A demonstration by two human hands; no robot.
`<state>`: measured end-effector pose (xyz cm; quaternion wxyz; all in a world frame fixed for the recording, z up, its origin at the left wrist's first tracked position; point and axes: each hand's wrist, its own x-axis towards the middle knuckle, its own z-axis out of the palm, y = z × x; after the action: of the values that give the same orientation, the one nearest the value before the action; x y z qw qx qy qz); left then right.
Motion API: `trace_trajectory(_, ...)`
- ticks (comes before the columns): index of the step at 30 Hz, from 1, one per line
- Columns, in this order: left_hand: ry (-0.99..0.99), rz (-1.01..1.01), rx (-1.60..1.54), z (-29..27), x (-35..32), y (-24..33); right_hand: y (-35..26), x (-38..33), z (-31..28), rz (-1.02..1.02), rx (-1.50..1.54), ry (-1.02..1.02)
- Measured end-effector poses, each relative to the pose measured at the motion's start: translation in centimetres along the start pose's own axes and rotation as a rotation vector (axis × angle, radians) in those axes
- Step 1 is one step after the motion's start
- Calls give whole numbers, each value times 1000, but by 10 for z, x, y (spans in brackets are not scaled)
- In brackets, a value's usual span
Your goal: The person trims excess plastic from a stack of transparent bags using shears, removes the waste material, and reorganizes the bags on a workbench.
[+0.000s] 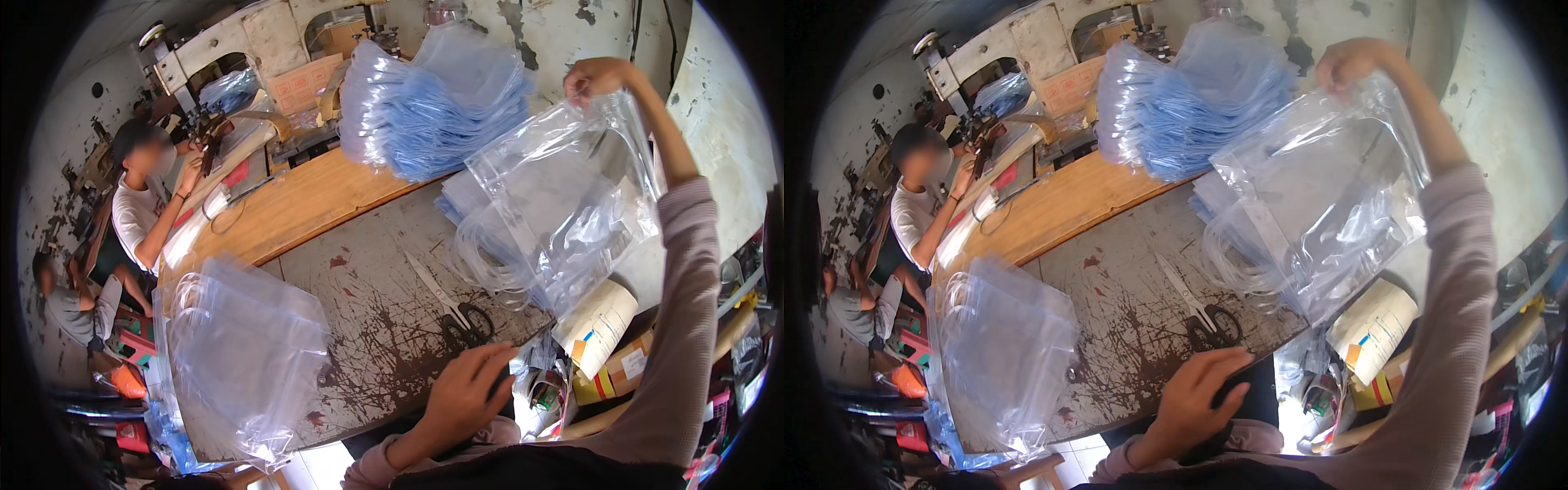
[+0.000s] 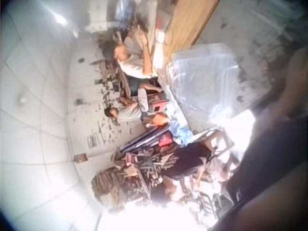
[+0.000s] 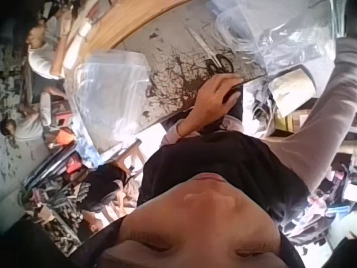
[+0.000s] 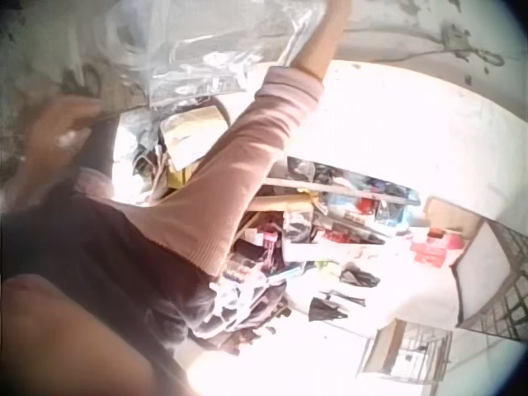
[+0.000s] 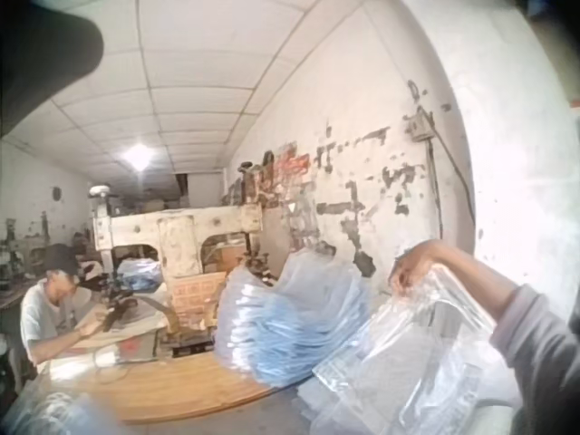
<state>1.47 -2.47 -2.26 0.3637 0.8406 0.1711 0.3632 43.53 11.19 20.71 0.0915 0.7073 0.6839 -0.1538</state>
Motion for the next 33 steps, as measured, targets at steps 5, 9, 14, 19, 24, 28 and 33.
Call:
trace_trajectory(5,29,104,182,33,56,-19,8,71,68,260,-194,308)
trace_trajectory(9,252,120,274,50,108,-37,71,88,112,81,46,694)
trace_trajectory(14,-196,-210,225,45,140,-45,135,64,158,526,418,439)
trace_trajectory(19,-303,-295,239,68,126,-66,135,43,210,671,957,288)
trace_trajectory(24,-201,-402,89,84,124,-78,143,56,220,450,1041,69)
trace_trajectory(28,259,-411,-208,99,116,-89,145,18,212,581,1071,11)
trace_trajectory(33,545,-964,-853,70,112,-80,130,-6,260,413,1160,134)
